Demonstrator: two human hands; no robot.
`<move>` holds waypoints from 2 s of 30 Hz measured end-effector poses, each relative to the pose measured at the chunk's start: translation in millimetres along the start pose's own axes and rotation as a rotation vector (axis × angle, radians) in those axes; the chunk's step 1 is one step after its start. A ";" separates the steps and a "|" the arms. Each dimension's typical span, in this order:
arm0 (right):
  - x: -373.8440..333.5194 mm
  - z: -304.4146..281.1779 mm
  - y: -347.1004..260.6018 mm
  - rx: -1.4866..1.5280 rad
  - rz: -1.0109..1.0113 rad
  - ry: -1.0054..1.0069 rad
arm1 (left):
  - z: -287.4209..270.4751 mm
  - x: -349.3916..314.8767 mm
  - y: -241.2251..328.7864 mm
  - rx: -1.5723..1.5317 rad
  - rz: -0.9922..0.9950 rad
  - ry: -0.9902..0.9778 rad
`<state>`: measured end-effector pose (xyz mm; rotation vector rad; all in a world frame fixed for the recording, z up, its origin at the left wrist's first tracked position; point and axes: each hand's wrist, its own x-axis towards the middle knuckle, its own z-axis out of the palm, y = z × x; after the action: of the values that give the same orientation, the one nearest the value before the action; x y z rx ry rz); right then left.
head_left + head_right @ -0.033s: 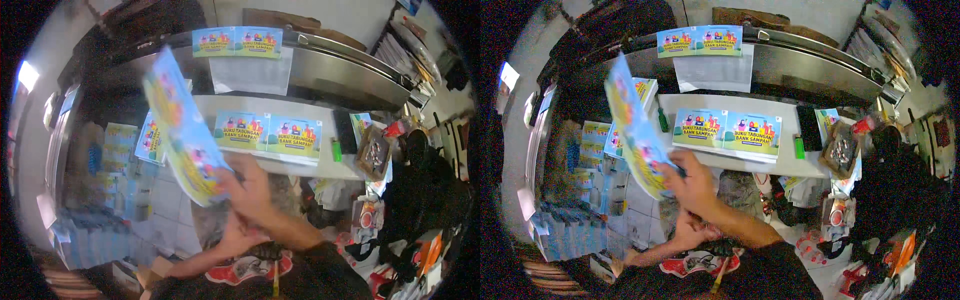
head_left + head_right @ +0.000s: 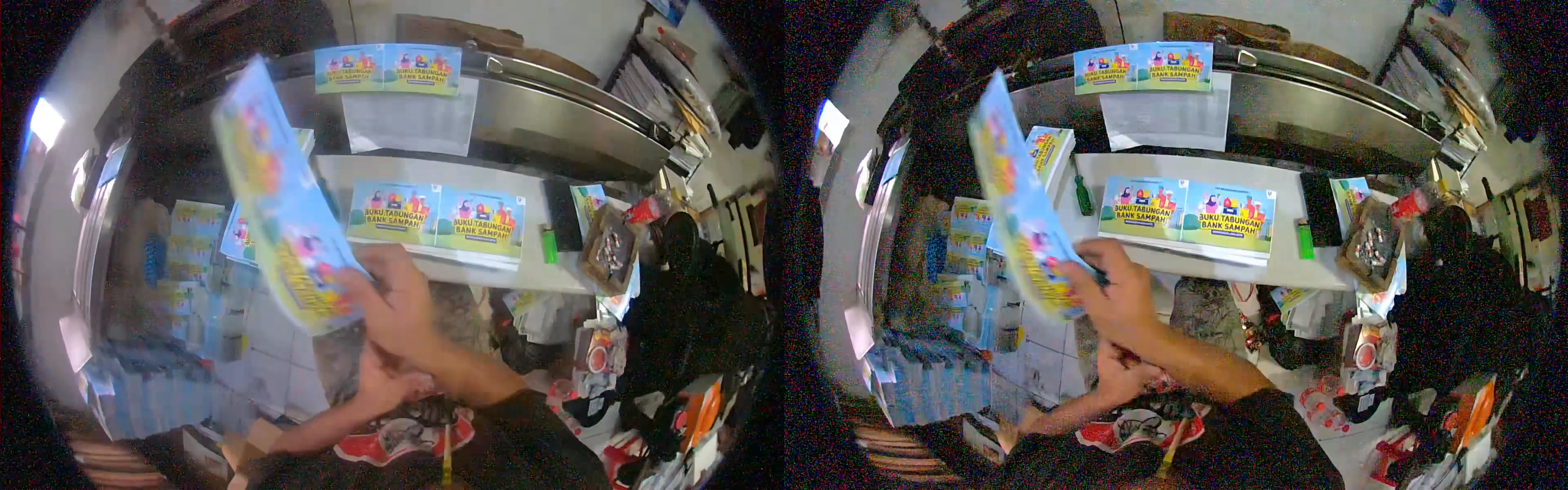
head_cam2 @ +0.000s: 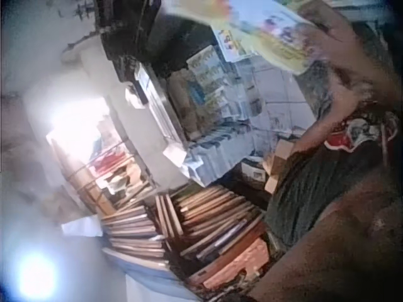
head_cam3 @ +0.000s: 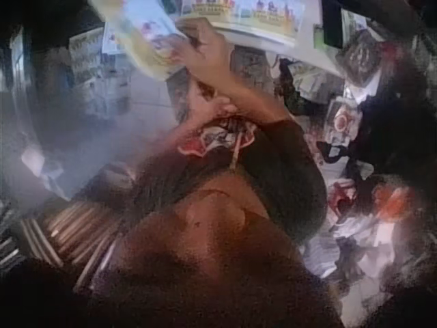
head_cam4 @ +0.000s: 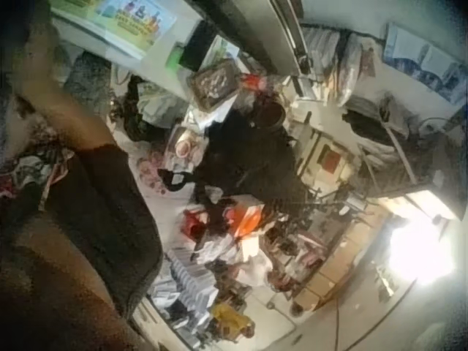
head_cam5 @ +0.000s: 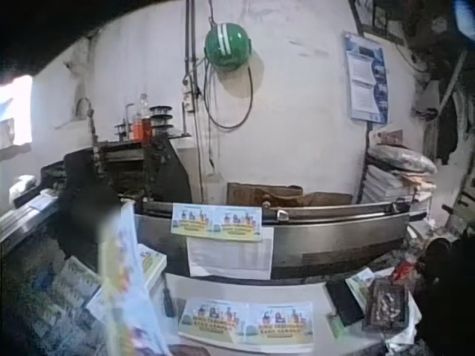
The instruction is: The person folds printed booklets by hand, aligns them into stacks, and feeds them into a machine.
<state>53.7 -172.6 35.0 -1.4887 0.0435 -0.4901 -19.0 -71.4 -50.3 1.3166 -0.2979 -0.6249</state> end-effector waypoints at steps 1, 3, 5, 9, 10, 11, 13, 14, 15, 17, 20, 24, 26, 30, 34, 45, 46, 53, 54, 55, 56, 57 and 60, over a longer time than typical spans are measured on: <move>6.5 9.4 -8.6 -0.001 -0.011 0.001 | -3.9 4.1 -4.9 -0.019 0.205 0.099; 15.4 23.5 -21.1 0.461 -0.047 0.005 | 7.3 7.9 10.5 -0.173 0.429 0.267; 23.0 29.9 -30.5 0.543 -0.055 -0.019 | 3.3 10.4 7.3 -0.075 0.527 0.304; 31.5 30.9 -44.9 0.551 -0.109 0.014 | -13.5 -12.6 -42.2 0.131 0.413 0.242; 34.2 29.4 -45.5 0.537 -0.132 0.048 | -16.2 -12.9 -42.8 0.169 0.346 0.203; 38.5 28.4 -46.2 0.580 -0.159 0.061 | -20.6 -7.6 -42.5 0.331 0.541 0.138; 42.4 25.8 -38.1 0.544 -0.195 0.110 | -9.8 6.5 -13.8 0.486 0.731 0.060; 42.7 23.0 -35.0 0.511 -0.230 0.155 | 8.9 12.8 10.9 0.218 0.730 0.243; 41.0 22.8 -31.2 0.511 -0.233 0.156 | 18.3 15.4 22.6 -0.052 0.716 0.426; 35.8 22.4 -25.5 0.475 -0.177 0.161 | 17.3 7.5 13.2 -0.108 0.607 0.291; 41.8 10.6 -36.8 0.462 -0.218 0.132 | 1.8 -11.0 -12.7 0.062 0.289 0.015; 42.9 8.8 -29.3 0.495 -0.178 0.143 | -25.7 4.9 -44.5 0.283 0.554 -0.085; 39.9 10.2 -21.7 0.555 -0.136 0.158 | -0.1 11.5 -4.7 -0.037 0.473 -0.036; 40.4 5.1 -30.9 0.626 -0.157 0.095 | 0.6 0.9 -23.4 -0.368 0.207 -0.018; 38.7 -3.9 -21.6 0.554 -0.182 0.075 | -18.0 10.7 -37.8 0.177 0.310 -0.186; 41.3 -17.3 -11.8 0.492 -0.135 0.098 | -18.6 3.1 -42.7 0.596 0.406 -0.375; 39.2 -18.1 -8.8 0.498 -0.110 0.111 | -9.8 9.5 -32.1 0.593 0.406 -0.385; 23.0 -28.2 4.6 0.384 -0.062 0.087 | -2.6 15.3 -34.5 -0.104 0.050 -0.198; 13.6 -37.5 5.5 0.276 -0.078 0.058 | -11.2 19.0 -45.2 0.306 0.190 -0.471; 1.6 -54.6 7.5 0.215 -0.037 0.005 | -13.4 23.9 -45.5 0.718 0.340 -0.744; -10.8 -75.7 8.4 0.159 0.048 -0.054 | -13.9 22.7 -42.2 0.704 0.336 -0.772; -23.3 -98.7 15.9 0.108 0.137 -0.115 | -12.3 23.5 -31.2 0.714 -0.040 -0.676; -76.9 -182.2 40.6 -0.210 0.251 -0.367 | -66.8 25.4 -73.1 0.817 -0.209 -0.586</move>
<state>-63.0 -317.8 -42.8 -1.7317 -0.0076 -0.0044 18.7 -41.2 -140.3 1.9343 -0.9769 -1.1353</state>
